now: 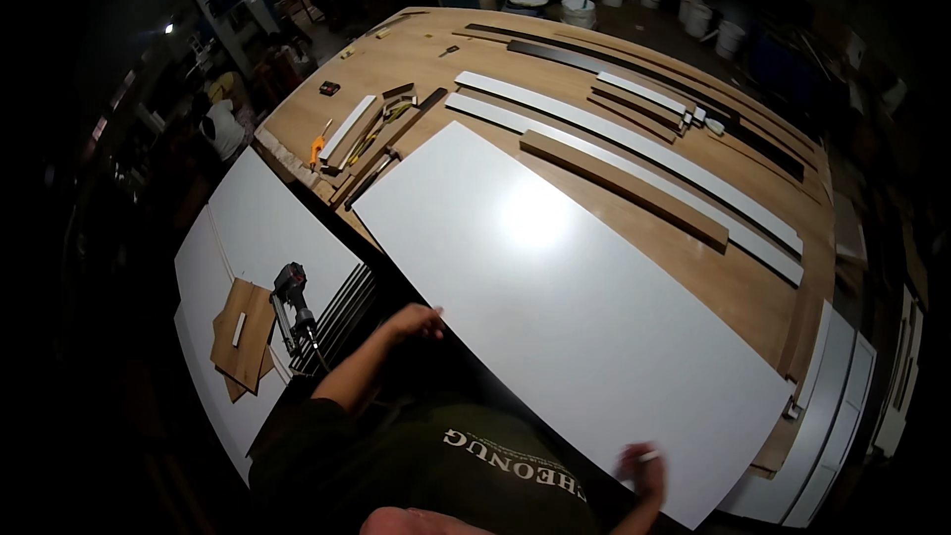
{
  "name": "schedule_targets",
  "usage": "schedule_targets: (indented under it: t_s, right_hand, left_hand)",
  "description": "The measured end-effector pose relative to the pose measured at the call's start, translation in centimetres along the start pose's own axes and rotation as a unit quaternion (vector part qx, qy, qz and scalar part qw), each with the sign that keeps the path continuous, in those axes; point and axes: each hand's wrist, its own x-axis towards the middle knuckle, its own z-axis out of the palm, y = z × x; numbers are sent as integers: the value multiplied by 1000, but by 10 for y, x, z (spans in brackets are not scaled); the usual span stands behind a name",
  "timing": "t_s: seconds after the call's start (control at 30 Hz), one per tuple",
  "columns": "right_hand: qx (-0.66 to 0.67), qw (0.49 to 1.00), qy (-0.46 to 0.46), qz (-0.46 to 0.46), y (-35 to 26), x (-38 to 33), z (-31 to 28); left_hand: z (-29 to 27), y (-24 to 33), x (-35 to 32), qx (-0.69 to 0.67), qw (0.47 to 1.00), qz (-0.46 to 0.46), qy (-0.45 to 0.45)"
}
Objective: The person picks up a large white board, places it on an assembly table, and then positions and nails smaller white trim pieces and a wooden panel onto its surface using a nail gun.
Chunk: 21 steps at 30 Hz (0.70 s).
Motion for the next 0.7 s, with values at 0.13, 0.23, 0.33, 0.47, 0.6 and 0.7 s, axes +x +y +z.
schedule_targets:
  t_s: [0.13, 0.23, 0.33, 0.47, 0.6, 0.7]
  right_hand:
    - [-177, 964, -96, 173, 54, 20, 96]
    - [-150, 974, -48, 166, 51, 59, 142]
    - [-101, 985, 20, 136, 43, 96, 176]
    - [-30, 987, 117, 102, 35, 133, 206]
    - [22, 980, 180, 78, 30, 161, 234]
    - [55, 974, 208, 71, 30, 179, 250]
  left_hand:
    - [-104, 22, 38, -117, 964, 54, 232]
    - [-195, 4, 82, -36, 910, 83, 405]
    - [-259, 14, 113, 80, 896, 24, 435]
    - [-272, 51, 127, 262, 824, 45, 500]
    - [-314, 36, 161, 370, 798, 25, 476]
    - [-334, 20, 181, 421, 771, 46, 476]
